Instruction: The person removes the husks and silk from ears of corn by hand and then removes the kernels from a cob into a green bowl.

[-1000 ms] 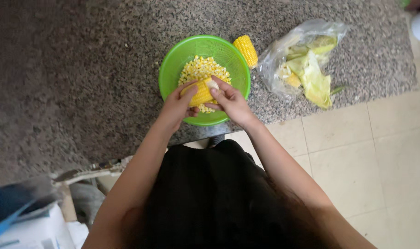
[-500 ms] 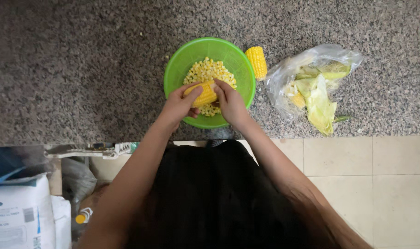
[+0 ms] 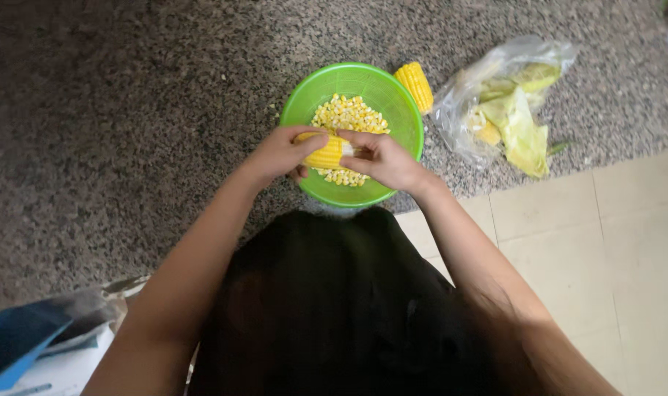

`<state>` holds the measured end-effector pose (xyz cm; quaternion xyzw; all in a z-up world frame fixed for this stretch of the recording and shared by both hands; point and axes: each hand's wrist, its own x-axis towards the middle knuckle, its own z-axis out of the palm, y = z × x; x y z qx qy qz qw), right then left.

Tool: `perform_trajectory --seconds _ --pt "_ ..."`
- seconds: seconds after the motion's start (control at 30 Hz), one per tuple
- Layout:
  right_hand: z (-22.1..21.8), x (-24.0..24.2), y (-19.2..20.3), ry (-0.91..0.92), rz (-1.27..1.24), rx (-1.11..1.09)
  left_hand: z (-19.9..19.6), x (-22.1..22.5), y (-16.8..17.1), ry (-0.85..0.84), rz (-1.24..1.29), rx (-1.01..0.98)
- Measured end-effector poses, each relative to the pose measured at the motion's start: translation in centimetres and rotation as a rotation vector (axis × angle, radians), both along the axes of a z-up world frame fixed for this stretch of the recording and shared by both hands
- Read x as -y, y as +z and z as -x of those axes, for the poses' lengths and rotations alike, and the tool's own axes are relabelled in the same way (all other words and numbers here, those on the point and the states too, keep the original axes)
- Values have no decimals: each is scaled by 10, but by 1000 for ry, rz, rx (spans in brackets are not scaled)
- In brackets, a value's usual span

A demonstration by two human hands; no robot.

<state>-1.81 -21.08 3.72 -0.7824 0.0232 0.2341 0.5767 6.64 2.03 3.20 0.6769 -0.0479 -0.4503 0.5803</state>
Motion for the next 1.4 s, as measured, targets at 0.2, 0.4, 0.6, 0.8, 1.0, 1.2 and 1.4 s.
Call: perform_trajectory --seconds 0.2,0.4,0.6,0.8,1.0,1.2,1.4 --pt "5 -20 16 40 393 282 -17 -4 -4 -105 -26 -39" --pt "13 -24 -20 -192 309 285 -10 -5 -17 -54 -14 -94" --pt "24 -34 -27 -461 -206 -61 -9 -3 -26 17 4 -137" --pt "20 -66 -31 -717 -374 67 10 11 -31 82 278 -22" --pt "21 -62 -42 -710 8 135 26 17 -33 172 211 11" --pt "23 -50 -35 -731 -298 103 31 22 -29 197 189 -34" --pt "22 -50 -33 -708 -56 85 35 27 -30 110 221 83"
